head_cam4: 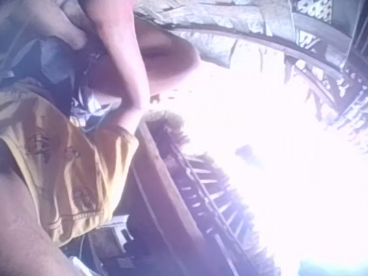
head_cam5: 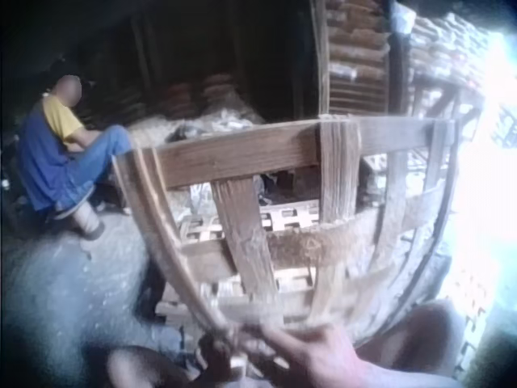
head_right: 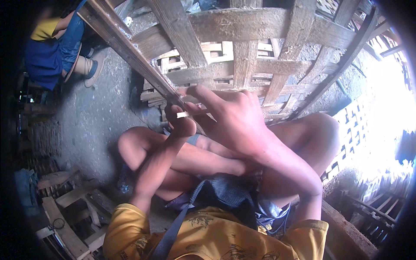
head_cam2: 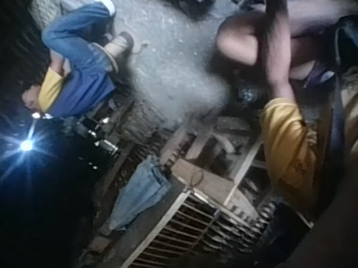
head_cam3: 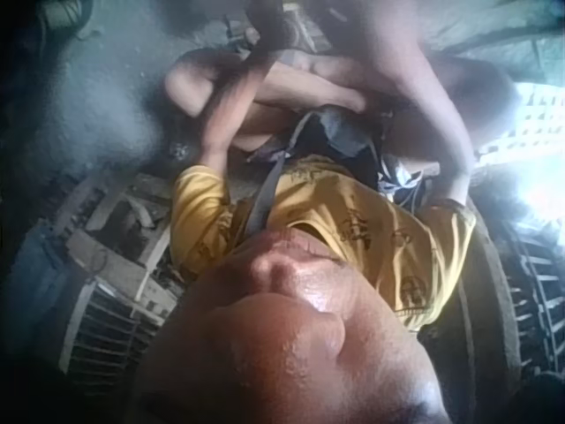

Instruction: The person sits on the floor and assembles a wooden lattice by hand, inserting thin wooden strips into a grid frame. They repeatedly adjust and align the strips to form a woven pattern.

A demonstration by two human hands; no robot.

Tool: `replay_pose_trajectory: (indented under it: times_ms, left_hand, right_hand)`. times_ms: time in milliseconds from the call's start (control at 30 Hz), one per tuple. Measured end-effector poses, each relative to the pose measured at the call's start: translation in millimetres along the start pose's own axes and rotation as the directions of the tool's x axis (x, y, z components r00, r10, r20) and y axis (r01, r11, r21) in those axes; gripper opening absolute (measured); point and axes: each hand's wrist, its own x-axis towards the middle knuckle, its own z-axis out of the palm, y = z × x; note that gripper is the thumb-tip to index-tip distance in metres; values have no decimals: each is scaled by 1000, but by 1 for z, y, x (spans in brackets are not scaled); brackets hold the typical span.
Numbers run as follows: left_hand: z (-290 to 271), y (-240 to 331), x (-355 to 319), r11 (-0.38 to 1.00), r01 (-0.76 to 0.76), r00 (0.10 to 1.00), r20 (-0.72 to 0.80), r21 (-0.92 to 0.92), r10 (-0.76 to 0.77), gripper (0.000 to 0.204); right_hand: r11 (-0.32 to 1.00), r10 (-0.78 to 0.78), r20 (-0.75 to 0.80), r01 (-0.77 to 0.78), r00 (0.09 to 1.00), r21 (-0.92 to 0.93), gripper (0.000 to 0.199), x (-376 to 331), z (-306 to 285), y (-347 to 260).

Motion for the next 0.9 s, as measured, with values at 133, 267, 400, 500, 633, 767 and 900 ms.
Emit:
replay_pose_trajectory:
  times_ms: [133, 267, 400, 500, 633, 767, 900]
  left_hand:
    - [-7, -13, -2, 999, -37, 998, 51, 34, 35, 55]
    - [5, -9, 4, 981, -153, 988, -9, -119, 153, 42]
    - [-1, -3, 4, 989, -144, 989, 29, -29, 145, 39]
    - [-3, -1, 2, 991, -119, 992, 55, 67, 116, 42]
    - [2, -13, 1, 988, -124, 992, -13, 94, 126, 65]
    - [-3, -12, 4, 985, -162, 987, 20, 61, 161, 73]
    - [-2, 3, 9, 975, -156, 988, 42, 160, 152, 72]
  right_hand:
    - [999, 15, -46, -13, 999, 40, 30, 7, 24, 4]
    - [982, 71, -24, -66, 997, 180, 40, 10, 24, 4]
    - [963, 107, -19, -99, 994, 253, 45, 9, 27, 1]
    - [951, 69, -66, -45, 995, 306, 44, 8, 30, 4]
    - [962, 38, -62, -20, 997, 274, 37, 10, 30, 4]
    - [992, -65, -57, 71, 996, 103, 22, 4, 32, 10]
    - [980, -140, 152, 159, 978, -119, 16, -1, 9, 17]
